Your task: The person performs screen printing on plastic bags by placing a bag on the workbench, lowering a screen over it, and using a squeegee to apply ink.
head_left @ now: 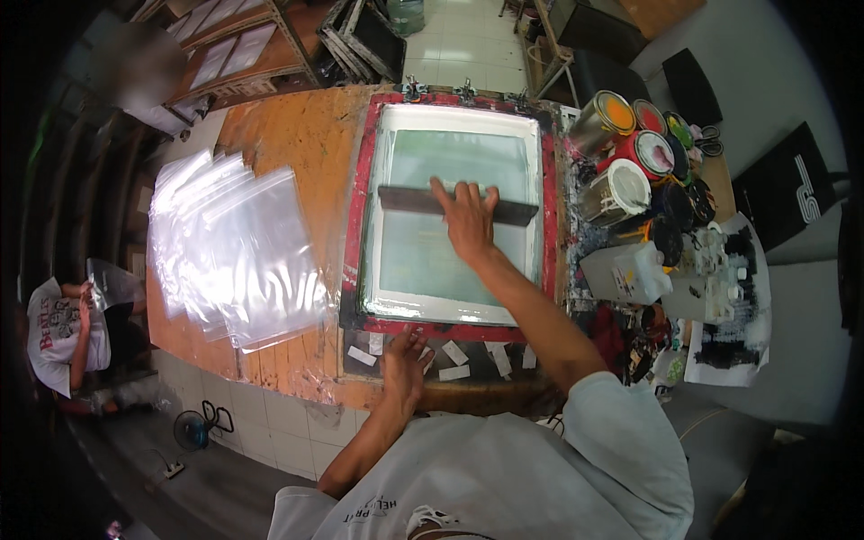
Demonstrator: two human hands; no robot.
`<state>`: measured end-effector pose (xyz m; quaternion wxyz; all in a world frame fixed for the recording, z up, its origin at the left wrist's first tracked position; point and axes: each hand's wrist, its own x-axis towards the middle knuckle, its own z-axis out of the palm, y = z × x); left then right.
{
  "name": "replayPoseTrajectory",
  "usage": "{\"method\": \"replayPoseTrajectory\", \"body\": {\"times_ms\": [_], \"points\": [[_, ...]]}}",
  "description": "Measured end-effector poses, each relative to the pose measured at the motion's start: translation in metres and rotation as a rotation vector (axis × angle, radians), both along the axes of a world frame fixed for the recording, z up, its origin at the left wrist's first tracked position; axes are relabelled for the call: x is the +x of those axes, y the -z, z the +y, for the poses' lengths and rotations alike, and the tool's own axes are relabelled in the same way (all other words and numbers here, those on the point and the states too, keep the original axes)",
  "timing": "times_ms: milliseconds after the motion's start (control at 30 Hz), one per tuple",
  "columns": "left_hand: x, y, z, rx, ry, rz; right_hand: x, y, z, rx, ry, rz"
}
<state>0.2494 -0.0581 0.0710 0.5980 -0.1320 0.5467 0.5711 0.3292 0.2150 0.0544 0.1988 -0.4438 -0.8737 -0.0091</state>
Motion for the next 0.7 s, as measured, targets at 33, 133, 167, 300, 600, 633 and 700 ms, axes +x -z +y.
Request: {"method": "replayPoseTrajectory", "body": {"times_ms": [33, 133, 167, 300, 600, 633, 700], "points": [[0.001, -0.001, 0.000, 0.002, -0.005, 0.000, -0.004, 0.000, 0.022, 0.025, 0.002, -0.005], [0.003, -0.005, 0.001, -0.003, -0.030, 0.011, -0.019, 0.000, 0.086, 0.093, 0.028, -0.017], [0.004, -0.006, 0.001, -0.015, -0.044, 0.019, -0.023, 0.000, 0.105, 0.120, 0.057, -0.038], [0.005, -0.009, -0.002, 0.021, -0.144, -0.026, -0.026, -0.011, 0.141, -0.125, -0.006, -0.084], [-0.005, -0.032, -0.005, 0.086, -0.081, 0.015, 0.036, -0.088, -0.080, -0.348, -0.161, 0.011], [-0.007, -0.041, -0.004, 0.109, -0.087, 0.021, 0.038, -0.095, -0.106, -0.311, -0.134, 0.000], [-0.013, -0.062, -0.001, 0.200, -0.053, 0.020, 0.037, -0.112, -0.140, -0.150, -0.060, 0.012]]}}
